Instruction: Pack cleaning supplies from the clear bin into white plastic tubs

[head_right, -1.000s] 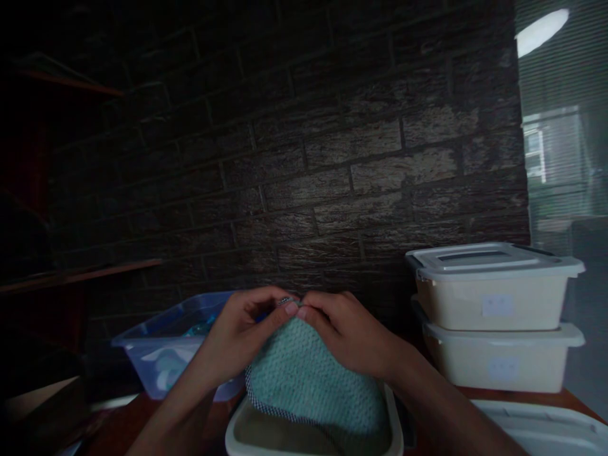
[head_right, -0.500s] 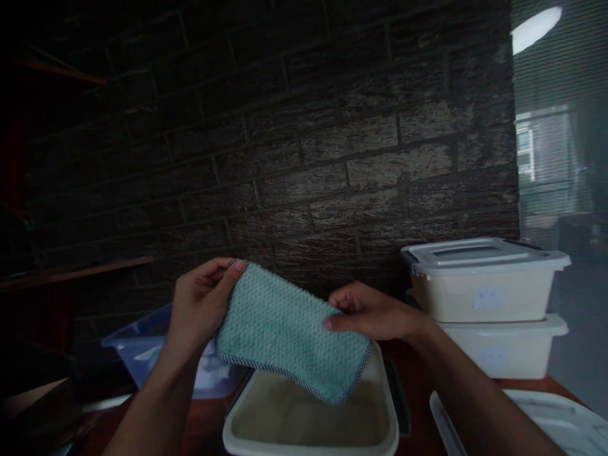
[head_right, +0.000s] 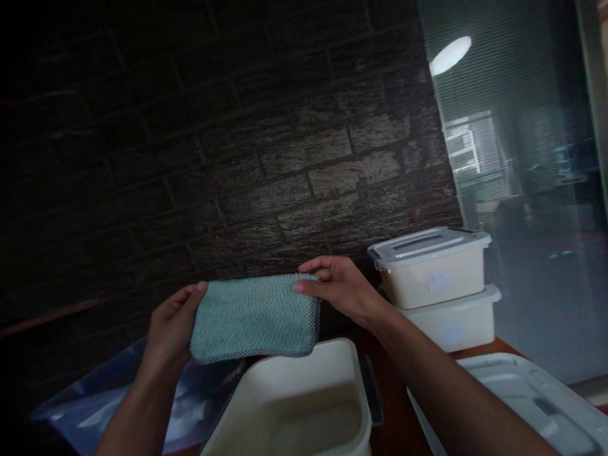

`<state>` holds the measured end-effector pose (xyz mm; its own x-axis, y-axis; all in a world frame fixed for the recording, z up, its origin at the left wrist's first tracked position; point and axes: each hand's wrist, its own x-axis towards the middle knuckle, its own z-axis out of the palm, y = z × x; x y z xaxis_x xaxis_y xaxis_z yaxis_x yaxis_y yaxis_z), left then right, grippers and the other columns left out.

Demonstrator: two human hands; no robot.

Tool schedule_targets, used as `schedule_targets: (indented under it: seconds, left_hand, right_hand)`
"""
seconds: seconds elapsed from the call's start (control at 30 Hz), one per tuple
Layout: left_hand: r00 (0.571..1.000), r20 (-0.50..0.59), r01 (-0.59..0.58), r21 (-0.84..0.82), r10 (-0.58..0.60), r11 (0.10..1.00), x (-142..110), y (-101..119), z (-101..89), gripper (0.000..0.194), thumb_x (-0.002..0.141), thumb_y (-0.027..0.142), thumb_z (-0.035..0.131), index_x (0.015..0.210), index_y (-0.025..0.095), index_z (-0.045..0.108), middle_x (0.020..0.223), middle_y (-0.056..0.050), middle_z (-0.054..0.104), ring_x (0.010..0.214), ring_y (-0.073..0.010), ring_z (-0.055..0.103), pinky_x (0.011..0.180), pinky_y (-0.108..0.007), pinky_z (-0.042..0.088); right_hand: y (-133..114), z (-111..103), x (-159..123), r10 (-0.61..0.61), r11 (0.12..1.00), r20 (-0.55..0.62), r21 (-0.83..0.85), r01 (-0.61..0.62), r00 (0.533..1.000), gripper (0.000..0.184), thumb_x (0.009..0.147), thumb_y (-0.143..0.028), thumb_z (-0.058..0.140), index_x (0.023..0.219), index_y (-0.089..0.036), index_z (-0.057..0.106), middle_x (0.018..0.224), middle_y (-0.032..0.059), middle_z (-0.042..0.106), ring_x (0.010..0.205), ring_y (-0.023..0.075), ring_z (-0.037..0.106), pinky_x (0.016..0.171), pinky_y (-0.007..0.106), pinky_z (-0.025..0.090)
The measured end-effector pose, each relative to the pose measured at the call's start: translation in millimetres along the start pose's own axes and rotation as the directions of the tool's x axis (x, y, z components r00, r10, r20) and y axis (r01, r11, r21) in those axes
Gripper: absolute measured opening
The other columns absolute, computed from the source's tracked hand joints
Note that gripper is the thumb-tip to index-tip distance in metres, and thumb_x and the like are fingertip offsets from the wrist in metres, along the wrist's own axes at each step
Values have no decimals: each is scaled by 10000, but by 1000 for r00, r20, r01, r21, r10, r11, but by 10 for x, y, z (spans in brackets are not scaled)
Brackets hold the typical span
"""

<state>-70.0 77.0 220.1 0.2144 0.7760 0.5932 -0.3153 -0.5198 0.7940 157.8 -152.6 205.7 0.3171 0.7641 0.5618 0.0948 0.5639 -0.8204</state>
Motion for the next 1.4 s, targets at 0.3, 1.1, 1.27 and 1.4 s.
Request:
schedule_targets:
  seconds: [0.3,1.1,1.27,1.4]
  left_hand:
    - [996,-12,87,-30,-88,996,-15,32,51,399,654,466,879,890,187,719,760,-5,729,599,-165,648,528,-244,508]
    - [958,-214,-202,-34,191,979,-273,291,84,225,877,429,723,927,212,689,761,44,649,645,-135,569,575,-233,456]
    - [886,-302,-337,102,352,936,-442,444,128,232,881,434,728,928,207,708,778,30,644,678,-124,558,612,-222,452]
    - [906,-245,-324,125,345,938,-495,482,122,240,876,455,726,926,221,718,762,22,644,659,-134,559,582,-232,439]
  right_hand:
    - [-48,-64,10,-141,984,-48,-113,135,989,286,809,-430,798,800,-155,720,741,7,702,675,133,595,657,273,432]
    - [50,15,57,-88,995,-227,-60,76,970,319,642,-394,925,736,-164,726,687,16,723,613,136,632,628,272,522]
    - [98,-8,67,-86,996,-206,-53,77,975,276,703,-361,893,738,-152,716,637,2,679,591,121,587,621,262,448]
    - [148,-32,86,-115,993,-214,-16,115,970,237,746,-337,861,750,-165,698,779,11,697,727,136,595,719,273,451]
